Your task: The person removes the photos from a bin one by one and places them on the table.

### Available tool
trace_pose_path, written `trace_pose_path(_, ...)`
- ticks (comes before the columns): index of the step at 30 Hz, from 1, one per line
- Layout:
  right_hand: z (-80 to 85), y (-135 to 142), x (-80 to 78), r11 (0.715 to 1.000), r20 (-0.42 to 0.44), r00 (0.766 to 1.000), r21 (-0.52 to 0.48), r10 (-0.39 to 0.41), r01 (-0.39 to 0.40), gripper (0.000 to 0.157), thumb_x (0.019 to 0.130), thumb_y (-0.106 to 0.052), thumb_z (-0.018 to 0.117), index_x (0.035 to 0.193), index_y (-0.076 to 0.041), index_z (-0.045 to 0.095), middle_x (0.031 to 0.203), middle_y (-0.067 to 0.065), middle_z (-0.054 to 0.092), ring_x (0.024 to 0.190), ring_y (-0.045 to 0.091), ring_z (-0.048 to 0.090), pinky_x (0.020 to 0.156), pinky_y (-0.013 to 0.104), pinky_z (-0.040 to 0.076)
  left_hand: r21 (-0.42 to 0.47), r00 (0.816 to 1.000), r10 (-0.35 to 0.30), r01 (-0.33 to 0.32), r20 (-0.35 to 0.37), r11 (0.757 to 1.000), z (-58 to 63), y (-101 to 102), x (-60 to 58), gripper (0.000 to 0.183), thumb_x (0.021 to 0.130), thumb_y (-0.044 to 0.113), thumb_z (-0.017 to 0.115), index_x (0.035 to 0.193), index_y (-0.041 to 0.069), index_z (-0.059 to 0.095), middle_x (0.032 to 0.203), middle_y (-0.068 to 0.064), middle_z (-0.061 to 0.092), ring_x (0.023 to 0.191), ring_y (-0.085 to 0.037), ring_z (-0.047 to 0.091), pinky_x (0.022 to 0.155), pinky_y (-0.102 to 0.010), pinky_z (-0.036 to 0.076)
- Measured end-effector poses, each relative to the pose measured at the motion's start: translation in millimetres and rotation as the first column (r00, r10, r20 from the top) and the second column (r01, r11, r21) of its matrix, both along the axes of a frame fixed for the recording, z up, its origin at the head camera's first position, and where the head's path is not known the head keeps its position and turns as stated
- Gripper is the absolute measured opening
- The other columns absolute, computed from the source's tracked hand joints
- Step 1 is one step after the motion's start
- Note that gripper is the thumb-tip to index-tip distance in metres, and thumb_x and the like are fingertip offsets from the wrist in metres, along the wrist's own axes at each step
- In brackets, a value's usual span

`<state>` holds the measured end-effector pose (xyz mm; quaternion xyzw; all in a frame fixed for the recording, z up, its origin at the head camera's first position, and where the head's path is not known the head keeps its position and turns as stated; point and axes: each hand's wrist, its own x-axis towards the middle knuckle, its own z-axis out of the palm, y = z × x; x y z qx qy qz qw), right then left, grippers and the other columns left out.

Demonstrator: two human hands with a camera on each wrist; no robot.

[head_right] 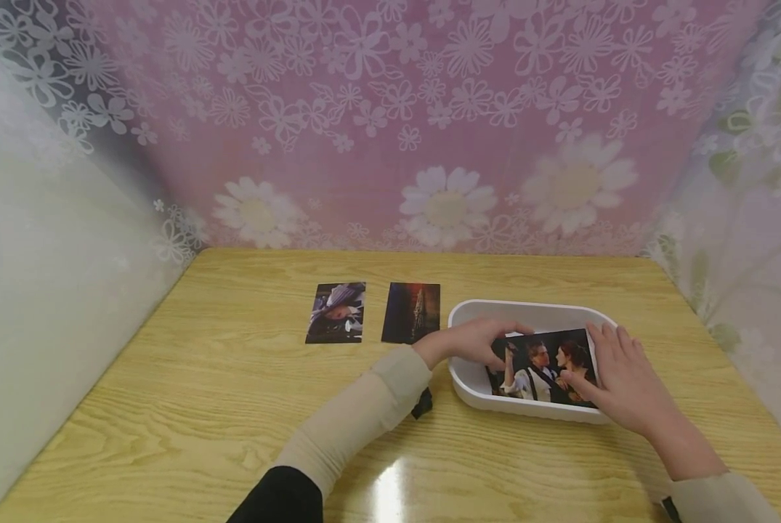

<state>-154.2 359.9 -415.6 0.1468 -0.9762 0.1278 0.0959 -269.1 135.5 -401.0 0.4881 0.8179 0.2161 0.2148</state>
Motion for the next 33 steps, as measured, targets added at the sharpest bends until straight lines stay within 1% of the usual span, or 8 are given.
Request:
trace_pose_path(5, 0.7, -0.3, -0.8, 1.0, -0.007, 1.0, 0.005, 0.008, -0.008, 0.082, 0.088, -0.035, 0.053, 0.137, 0.01, 0.006, 0.134, 0.038, 0.013, 0.125, 0.048, -0.005, 0.096, 0.057, -0.007, -0.038, 0.99, 0.003, 0.002, 0.141, 0.999, -0.3, 0.7, 2.4, 0.079, 0.079, 0.002, 0.064, 0.14, 0.031, 0.023, 0.139, 0.012, 0.025, 0.058, -0.005, 0.055, 0.055, -0.016, 0.042)
trace_pose_path(11, -0.8, -0.1, -2.0, 1.0, -0.021, 1.0, -0.004, 0.01, -0.01, 0.082, 0.087, -0.035, 0.054, 0.138, 0.01, 0.007, 0.133, 0.037, 0.013, 0.125, 0.047, -0.005, 0.097, 0.055, -0.008, -0.008, 0.997, 0.009, -0.009, 0.081, 1.0, 3.5, -3.1, 3.4, 0.08, 0.079, 0.008, 0.065, 0.142, 0.028, 0.019, 0.138, 0.012, 0.03, 0.055, -0.007, 0.05, 0.056, -0.016, 0.038)
trace_pose_path(15, -2.8, 0.3, -2.6, 1.0, -0.023, 1.0, -0.018, 0.002, -0.002, 0.082, 0.086, -0.035, 0.055, 0.137, 0.01, 0.009, 0.132, 0.037, 0.015, 0.125, 0.049, -0.003, 0.097, 0.055, -0.007, 0.051, 0.996, 0.068, -0.071, 0.061, 0.996, 9.6, -10.8, 5.7, 0.081, 0.08, 0.011, 0.066, 0.142, 0.026, 0.017, 0.137, 0.011, 0.031, 0.055, -0.007, 0.05, 0.055, -0.015, 0.038)
trace_pose_path(19, -3.4, 1.4, -2.0, 1.0, -0.021, 1.0, -0.028, -0.002, 0.001, 0.081, 0.087, -0.034, 0.054, 0.137, 0.011, 0.01, 0.132, 0.038, 0.016, 0.123, 0.051, -0.001, 0.097, 0.055, -0.008, 0.146, 0.984, 0.165, -0.175, 0.073, 0.974, 16.2, -25.1, 4.2, 0.081, 0.08, 0.012, 0.066, 0.142, 0.03, 0.016, 0.122, 0.006, 0.051, 0.053, -0.01, 0.052, 0.054, -0.016, 0.038)
trace_pose_path(21, -3.7, 1.7, -1.9, 1.0, -0.019, 1.0, -0.03, -0.004, 0.003, 0.08, 0.087, -0.034, 0.054, 0.137, 0.01, 0.01, 0.132, 0.038, 0.016, 0.123, 0.051, -0.001, 0.097, 0.055, -0.009, 0.194, 0.972, 0.219, -0.232, 0.086, 0.953, 19.4, -35.1, 2.7, 0.081, 0.08, 0.013, 0.066, 0.141, 0.032, 0.016, 0.102, 0.003, 0.062, 0.048, -0.015, 0.052, 0.05, -0.019, 0.039)
trace_pose_path(25, -3.2, 2.0, -1.9, 1.0, -0.028, 1.0, -0.028, -0.003, 0.002, 0.08, 0.087, -0.034, 0.054, 0.137, 0.011, 0.01, 0.131, 0.038, 0.016, 0.123, 0.051, 0.001, 0.097, 0.054, -0.009, 0.306, 0.944, 0.3, -0.327, 0.136, 0.894, 24.5, -61.2, -0.5, 0.082, 0.079, 0.014, 0.068, 0.141, 0.032, 0.018, 0.091, -0.002, 0.064, 0.044, -0.017, 0.052, 0.046, -0.022, 0.039)
trace_pose_path(28, -2.7, 2.1, -1.3, 1.0, -0.026, 1.0, -0.025, 0.0, 0.0, 0.08, 0.087, -0.034, 0.054, 0.137, 0.01, 0.009, 0.131, 0.039, 0.016, 0.124, 0.051, 0.0, 0.097, 0.054, -0.009, 0.393, 0.917, 0.338, -0.396, 0.21, 0.83, 24.6, -84.0, -4.5, 0.082, 0.078, 0.013, 0.069, 0.141, 0.031, 0.02, 0.103, -0.003, 0.061, 0.049, -0.014, 0.055, 0.05, -0.022, 0.044)
trace_pose_path(33, -2.1, 2.8, 0.2, 1.0, -0.009, 1.0, -0.029, 0.004, -0.005, 0.08, 0.088, -0.034, 0.052, 0.137, 0.01, 0.007, 0.132, 0.039, 0.013, 0.125, 0.049, -0.005, 0.097, 0.053, -0.011, 0.468, 0.825, 0.38, -0.555, 0.419, 0.688, 23.9, -128.7, -10.8, 0.082, 0.078, 0.004, 0.067, 0.141, 0.029, 0.021, 0.113, -0.011, 0.055, 0.068, -0.015, 0.063, 0.065, -0.033, 0.049)
